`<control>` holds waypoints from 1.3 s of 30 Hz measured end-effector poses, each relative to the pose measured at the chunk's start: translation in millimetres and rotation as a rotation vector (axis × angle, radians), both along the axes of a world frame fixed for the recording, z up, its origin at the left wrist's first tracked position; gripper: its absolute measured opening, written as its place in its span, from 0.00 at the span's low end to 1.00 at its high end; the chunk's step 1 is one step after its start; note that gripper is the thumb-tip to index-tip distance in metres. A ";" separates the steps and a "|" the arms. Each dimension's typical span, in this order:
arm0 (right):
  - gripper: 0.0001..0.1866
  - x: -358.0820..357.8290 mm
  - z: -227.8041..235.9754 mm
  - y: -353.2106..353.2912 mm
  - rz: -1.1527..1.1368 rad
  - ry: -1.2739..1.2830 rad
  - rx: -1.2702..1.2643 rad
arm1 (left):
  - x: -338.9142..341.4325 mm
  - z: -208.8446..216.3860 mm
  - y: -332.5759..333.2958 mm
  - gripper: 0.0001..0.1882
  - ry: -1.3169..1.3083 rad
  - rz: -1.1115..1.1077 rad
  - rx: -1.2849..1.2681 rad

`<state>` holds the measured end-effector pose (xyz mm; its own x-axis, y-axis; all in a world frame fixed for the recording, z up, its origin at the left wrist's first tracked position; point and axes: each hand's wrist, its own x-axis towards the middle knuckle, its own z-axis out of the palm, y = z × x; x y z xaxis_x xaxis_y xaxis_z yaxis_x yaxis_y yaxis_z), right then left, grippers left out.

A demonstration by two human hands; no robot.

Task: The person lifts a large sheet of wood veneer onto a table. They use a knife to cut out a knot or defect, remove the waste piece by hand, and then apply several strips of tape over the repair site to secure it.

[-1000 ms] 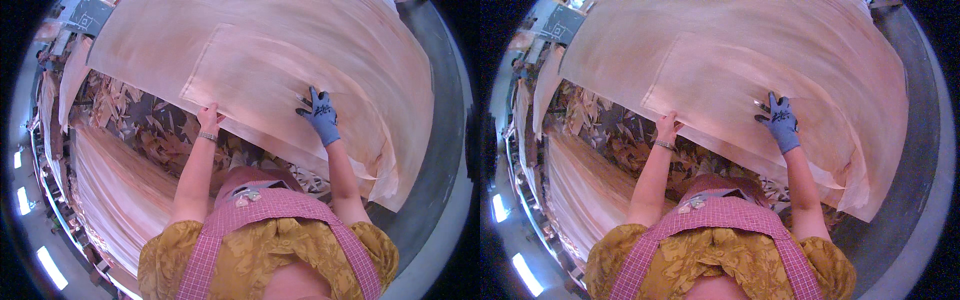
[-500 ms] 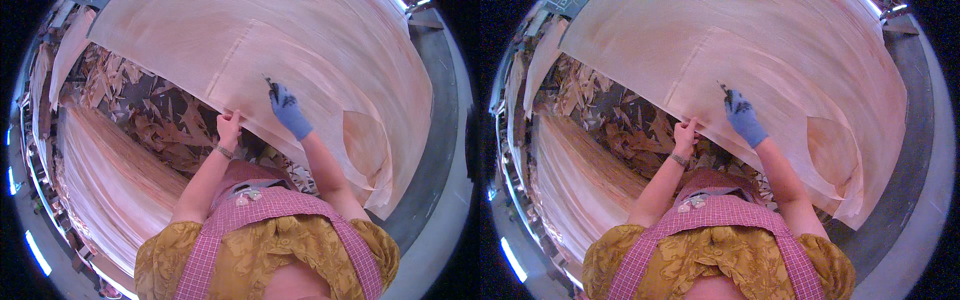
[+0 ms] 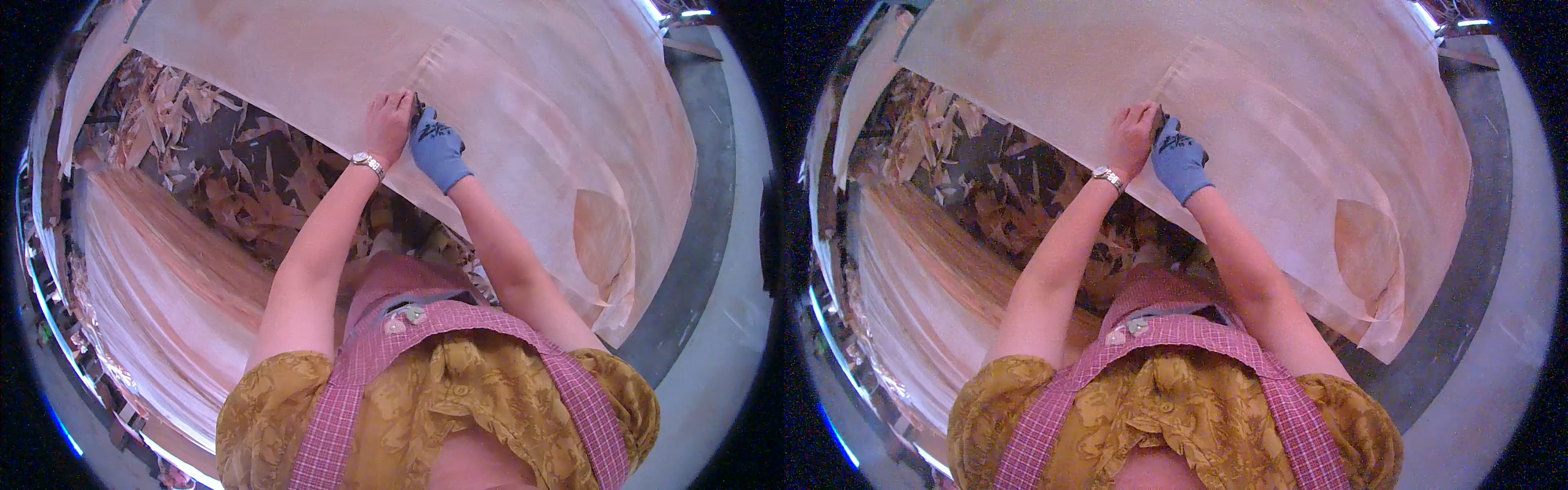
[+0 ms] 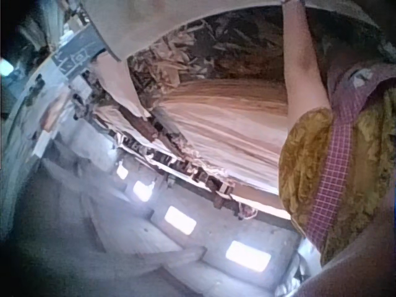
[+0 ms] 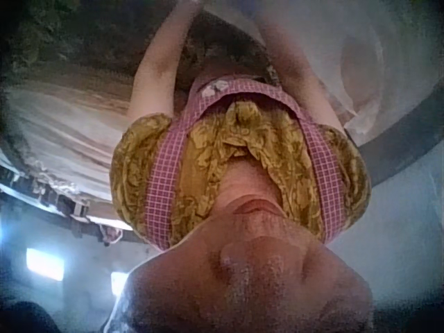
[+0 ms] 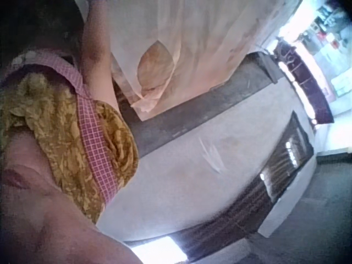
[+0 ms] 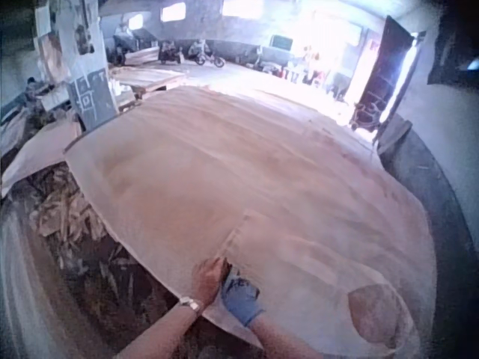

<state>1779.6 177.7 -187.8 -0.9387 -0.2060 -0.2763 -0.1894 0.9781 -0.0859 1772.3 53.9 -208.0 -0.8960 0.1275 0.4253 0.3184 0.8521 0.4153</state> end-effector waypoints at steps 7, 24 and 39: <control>0.16 29.6 2.1 -5.7 -0.034 -0.012 -0.054 | -2.9 -7.1 -2.6 0.22 0.048 0.003 -0.197; 0.17 134.1 29.6 158.2 0.239 -0.224 0.126 | 24.4 10.6 91.5 0.21 -0.077 0.166 -0.210; 0.11 172.8 91.9 449.7 0.497 -0.037 0.167 | 35.4 -11.0 107.4 0.26 -0.012 0.153 -0.036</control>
